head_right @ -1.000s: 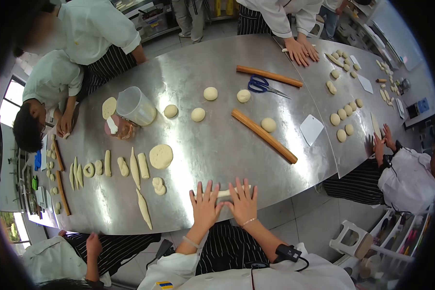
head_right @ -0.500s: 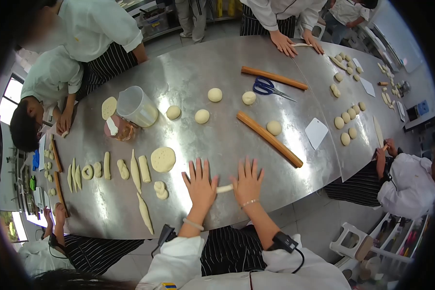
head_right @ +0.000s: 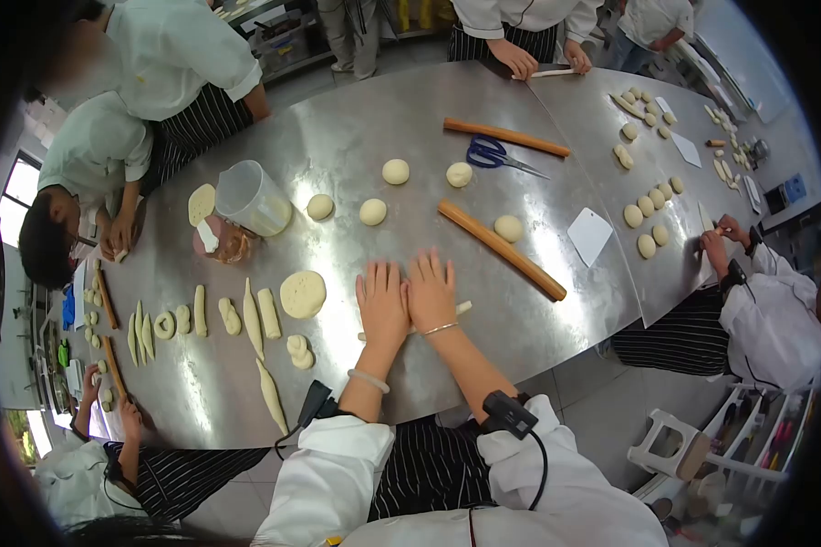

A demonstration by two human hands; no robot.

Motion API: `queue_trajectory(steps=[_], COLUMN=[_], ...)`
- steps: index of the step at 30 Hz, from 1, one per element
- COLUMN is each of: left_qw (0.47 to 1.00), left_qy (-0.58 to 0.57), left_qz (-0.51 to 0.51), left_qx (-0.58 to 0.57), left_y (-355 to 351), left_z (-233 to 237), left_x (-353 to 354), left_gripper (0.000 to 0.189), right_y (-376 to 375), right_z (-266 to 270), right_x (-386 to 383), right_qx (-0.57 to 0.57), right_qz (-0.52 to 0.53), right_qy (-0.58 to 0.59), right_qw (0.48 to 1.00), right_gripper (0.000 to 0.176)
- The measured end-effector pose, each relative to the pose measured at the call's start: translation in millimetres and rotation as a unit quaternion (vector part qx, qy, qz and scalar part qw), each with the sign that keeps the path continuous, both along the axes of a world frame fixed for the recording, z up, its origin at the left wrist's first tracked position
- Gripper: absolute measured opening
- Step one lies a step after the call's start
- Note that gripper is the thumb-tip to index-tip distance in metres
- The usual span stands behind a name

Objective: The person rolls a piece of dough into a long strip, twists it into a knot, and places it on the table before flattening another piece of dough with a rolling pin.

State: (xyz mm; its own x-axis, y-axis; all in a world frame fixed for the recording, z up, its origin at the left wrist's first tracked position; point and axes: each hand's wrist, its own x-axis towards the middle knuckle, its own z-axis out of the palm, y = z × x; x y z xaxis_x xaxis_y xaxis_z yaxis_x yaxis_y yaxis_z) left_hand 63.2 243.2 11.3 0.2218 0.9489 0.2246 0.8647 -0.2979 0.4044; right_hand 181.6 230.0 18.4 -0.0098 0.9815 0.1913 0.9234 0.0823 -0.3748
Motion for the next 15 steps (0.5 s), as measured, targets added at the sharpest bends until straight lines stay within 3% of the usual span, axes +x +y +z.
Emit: queue_trajectory(steps=[4,7,9,12,15], left_qw=[0.998,0.996,0.994,0.995,0.998], left_qy=[0.035,0.040,0.047,0.041,0.019], left_qz=[-0.014,-0.029,-0.036,0.055,0.051], left_qx=[-0.041,-0.073,-0.091,-0.074,-0.042], left_y=[-81.1,-149.0,-148.1,-79.1,-40.5], left_z=[10.6,9.0,12.2,19.4,-1.1], left_x=[-20.6,-37.7,-35.4,-19.0,-32.0], left_gripper=[0.056,0.062,0.064,0.064,0.064], right_y=[-80.1,-143.2,-153.0,-71.1,-14.0], right_z=[-1.1,11.8,11.7,-2.8,-18.4], right_x=[9.9,16.0,12.4,11.2,24.8], right_qx=[-0.044,-0.082,-0.105,-0.065,-0.025], right_qz=[0.037,0.039,0.010,-0.056,-0.071], right_qy=[-0.057,-0.060,-0.071,-0.080,-0.057], right_qw=[0.997,0.994,0.992,0.993,0.995], right_gripper=[0.059,0.063,0.064,0.067,0.067])
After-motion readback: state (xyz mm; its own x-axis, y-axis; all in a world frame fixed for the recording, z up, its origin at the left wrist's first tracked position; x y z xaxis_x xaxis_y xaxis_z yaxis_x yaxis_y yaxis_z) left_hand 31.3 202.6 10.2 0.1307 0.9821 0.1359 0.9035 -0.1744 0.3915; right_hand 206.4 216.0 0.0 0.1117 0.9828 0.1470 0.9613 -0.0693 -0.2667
